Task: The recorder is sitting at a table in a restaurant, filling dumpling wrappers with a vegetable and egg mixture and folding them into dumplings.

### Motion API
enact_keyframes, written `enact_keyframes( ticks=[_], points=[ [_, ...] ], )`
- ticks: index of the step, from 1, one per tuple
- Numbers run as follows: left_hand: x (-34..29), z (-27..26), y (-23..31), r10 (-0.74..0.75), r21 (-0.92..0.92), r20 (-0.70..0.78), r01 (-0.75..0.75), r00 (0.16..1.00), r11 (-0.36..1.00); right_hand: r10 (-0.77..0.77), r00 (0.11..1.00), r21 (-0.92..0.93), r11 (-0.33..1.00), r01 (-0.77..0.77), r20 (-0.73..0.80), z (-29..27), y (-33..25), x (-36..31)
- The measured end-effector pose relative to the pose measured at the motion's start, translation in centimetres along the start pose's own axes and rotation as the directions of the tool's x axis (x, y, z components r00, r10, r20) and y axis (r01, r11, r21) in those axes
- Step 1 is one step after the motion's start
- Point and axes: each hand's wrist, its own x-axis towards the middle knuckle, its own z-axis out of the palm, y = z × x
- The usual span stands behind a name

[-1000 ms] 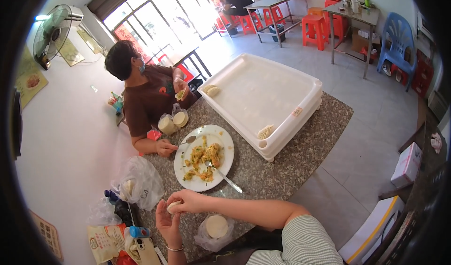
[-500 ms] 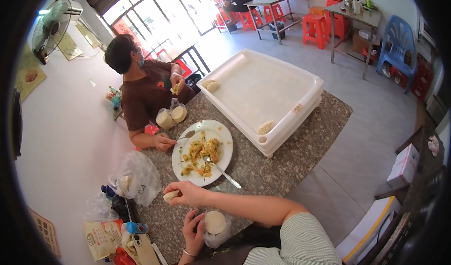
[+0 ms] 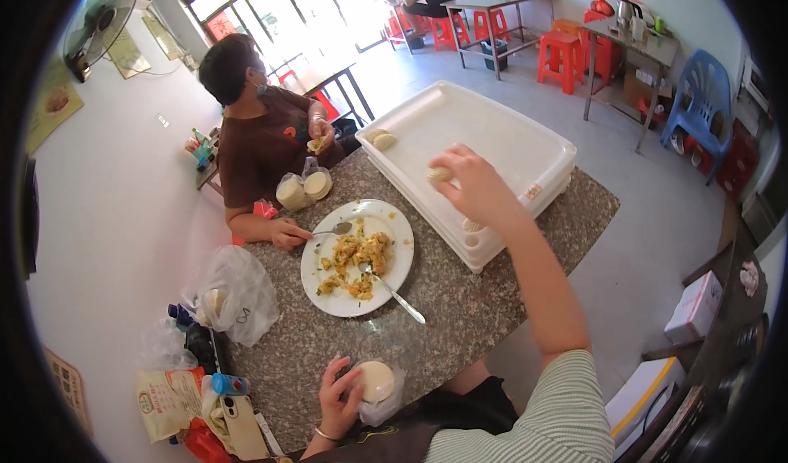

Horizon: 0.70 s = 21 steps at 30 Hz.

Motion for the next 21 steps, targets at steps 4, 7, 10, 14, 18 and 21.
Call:
enact_keyframes(
  ticks=[4,7,10,14,18,21],
  points=[
    [0.1,-0.2,0.4,-0.067,0.015,0.015,0.067,0.998,0.998,0.201,0.85,-0.057,0.979,-0.198,0.486,-1.8,0.9,-0.2],
    [0.2,-0.3,0.5,-0.091,0.002,0.002,0.091,0.996,0.996,0.071,0.888,0.018,0.996,-0.089,0.455,-0.8,1.5,-0.6],
    [0.0,-0.2,0.1,-0.089,-0.017,-0.01,0.089,0.996,0.996,0.164,0.852,0.042,0.976,-0.212,0.498,-1.3,1.0,-0.8],
    [0.0,0.0,0.0,-0.083,-0.032,-0.02,0.083,0.996,0.996,0.151,0.867,0.049,0.979,-0.198,0.475,-1.2,1.2,-0.9],
    [0.2,0.1,0.5,-0.145,-0.133,-0.039,0.139,0.989,0.981,0.136,0.85,0.171,0.952,-0.254,0.509,-1.5,1.5,-0.7],
    [0.3,0.1,0.1,-0.14,-0.151,-0.061,0.13,0.988,0.98,0.12,0.834,0.217,0.937,-0.274,0.538,-1.6,1.5,-0.5]
  ],
)
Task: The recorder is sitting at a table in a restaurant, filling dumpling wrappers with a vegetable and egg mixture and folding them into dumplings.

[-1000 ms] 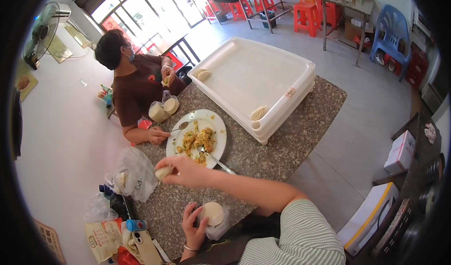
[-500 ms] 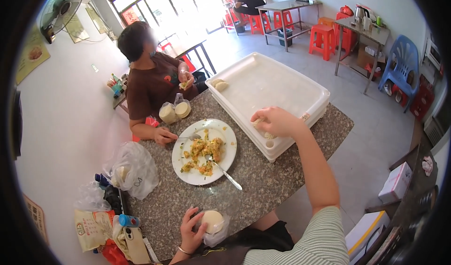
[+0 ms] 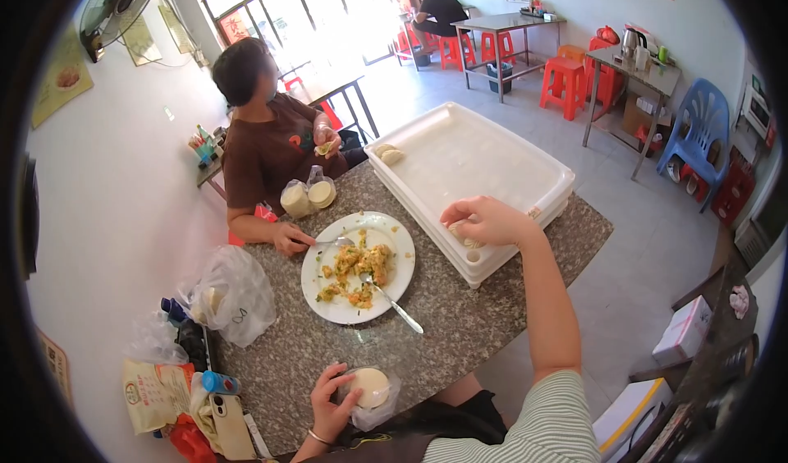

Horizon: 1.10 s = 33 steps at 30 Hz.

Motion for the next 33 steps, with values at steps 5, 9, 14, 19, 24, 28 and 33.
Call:
enact_keyframes(
  ticks=[5,9,14,19,24,28,33],
  points=[
    [0.3,0.2,0.4,-0.032,-0.03,-0.014,0.032,0.999,0.999,0.08,0.995,-0.045,0.995,-0.083,-0.065,0.6,-0.8,-0.2],
    [1.0,-0.1,-0.1,-0.042,-0.024,-0.007,0.042,0.999,0.999,0.072,0.989,-0.075,0.994,-0.082,-0.131,0.8,-1.3,-0.3],
    [1.6,-0.1,0.4,-0.069,-0.008,0.043,0.07,0.997,0.998,0.0,0.96,-0.058,0.998,-0.017,-0.279,1.1,-0.4,-0.5],
    [1.5,-0.4,0.4,0.032,0.062,0.026,-0.033,0.999,0.998,-0.05,0.926,-0.051,0.998,0.033,-0.373,1.4,-0.3,-0.3],
    [1.4,-1.0,1.9,0.121,0.012,0.077,-0.122,0.99,0.992,-0.056,0.896,-0.1,0.995,0.013,-0.44,1.5,0.1,-0.9],
    [0.2,-1.1,0.8,-0.213,-0.363,0.118,0.242,0.97,0.9,-0.063,0.892,-0.092,0.995,0.025,-0.448,1.6,-0.1,-0.9],
    [1.9,-1.6,0.0,-0.437,-0.808,0.186,0.39,0.88,0.442,-0.073,0.886,-0.075,0.996,0.044,-0.458,1.7,0.0,-0.7]
  ],
)
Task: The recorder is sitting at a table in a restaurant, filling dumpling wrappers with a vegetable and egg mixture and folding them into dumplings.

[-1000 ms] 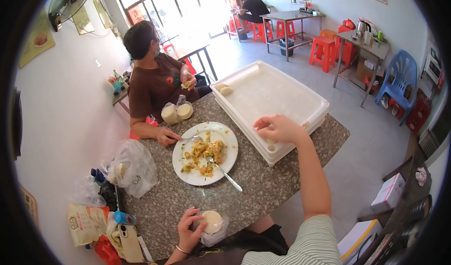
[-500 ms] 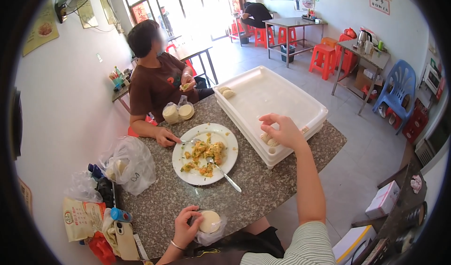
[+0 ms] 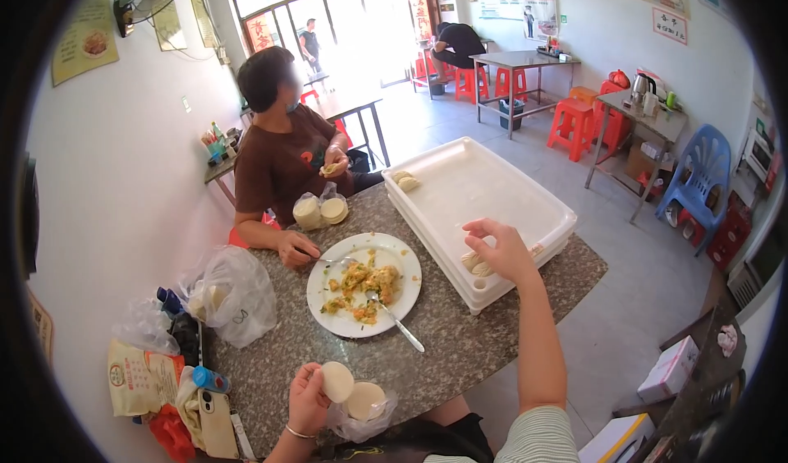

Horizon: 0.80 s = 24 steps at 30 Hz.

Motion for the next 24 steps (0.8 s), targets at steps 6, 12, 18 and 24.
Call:
enact_keyframes(
  ticks=[6,12,18,24],
  points=[
    [3.1,-0.5,1.2,-0.15,-0.217,0.131,0.176,0.98,0.96,0.036,0.997,-0.016,0.999,-0.038,-0.063,-0.3,-0.3,0.0],
    [5.4,-0.9,2.3,-0.248,-0.193,0.335,0.323,0.909,0.926,-0.169,0.81,-0.061,0.985,0.162,-0.561,2.0,-3.6,-4.5],
    [6.3,-1.8,0.3,-0.289,-0.262,0.389,0.406,0.875,0.876,-0.068,0.997,0.16,0.985,0.072,-0.026,7.9,-7.0,-12.4],
    [6.3,-2.4,-0.1,-0.286,-0.251,0.4,0.405,0.871,0.879,-0.012,0.993,-0.059,0.998,0.019,0.117,11.1,-5.1,-13.2]
  ],
)
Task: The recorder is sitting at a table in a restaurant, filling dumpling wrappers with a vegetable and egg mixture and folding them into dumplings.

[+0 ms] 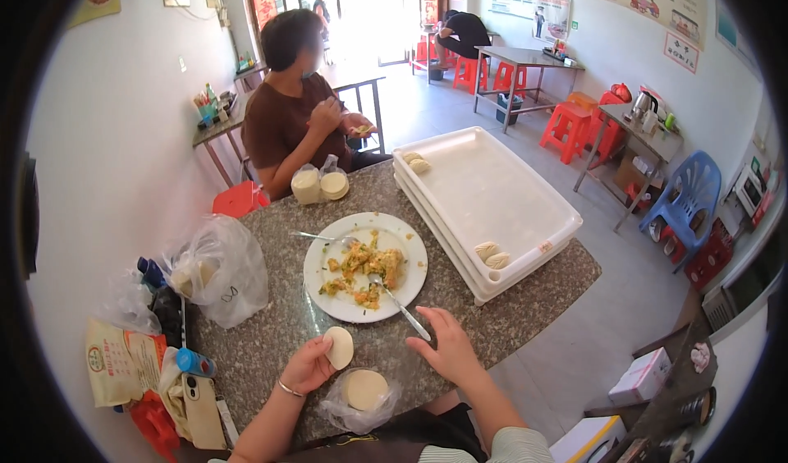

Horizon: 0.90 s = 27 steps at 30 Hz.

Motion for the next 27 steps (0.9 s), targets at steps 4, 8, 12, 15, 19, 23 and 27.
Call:
enact_keyframes(
  ticks=[4,8,12,15,19,23,27],
  points=[
    [-0.1,0.8,0.2,0.029,-0.002,-0.019,-0.029,0.999,1.0,0.107,0.989,0.08,0.99,-0.115,0.104,1.1,-0.6,0.7],
    [-0.1,0.7,0.3,0.002,0.025,-0.025,-0.001,1.0,1.0,0.207,0.963,0.076,0.972,-0.223,0.172,2.2,-1.2,1.4],
    [0.0,0.5,0.2,-0.027,-0.001,-0.009,0.027,1.0,1.0,0.165,0.979,0.034,0.985,-0.17,0.117,3.1,-1.1,2.0],
    [0.0,0.5,0.1,-0.037,-0.018,-0.013,0.037,0.999,0.999,0.168,0.977,0.0,0.986,-0.169,0.135,3.2,-1.4,2.5],
    [0.2,0.3,-0.2,-0.026,0.001,-0.025,0.026,0.999,1.0,0.153,0.979,-0.021,0.988,-0.152,0.131,3.6,-1.0,3.1],
    [0.2,0.6,-0.2,-0.013,0.034,-0.018,0.014,1.0,0.999,0.126,0.989,-0.028,0.992,-0.124,0.078,4.1,-0.4,3.2],
    [0.1,0.7,-0.2,-0.028,0.033,-0.043,0.03,0.999,0.999,0.115,0.993,-0.026,0.993,-0.114,0.017,4.3,-0.1,3.1]
  ],
)
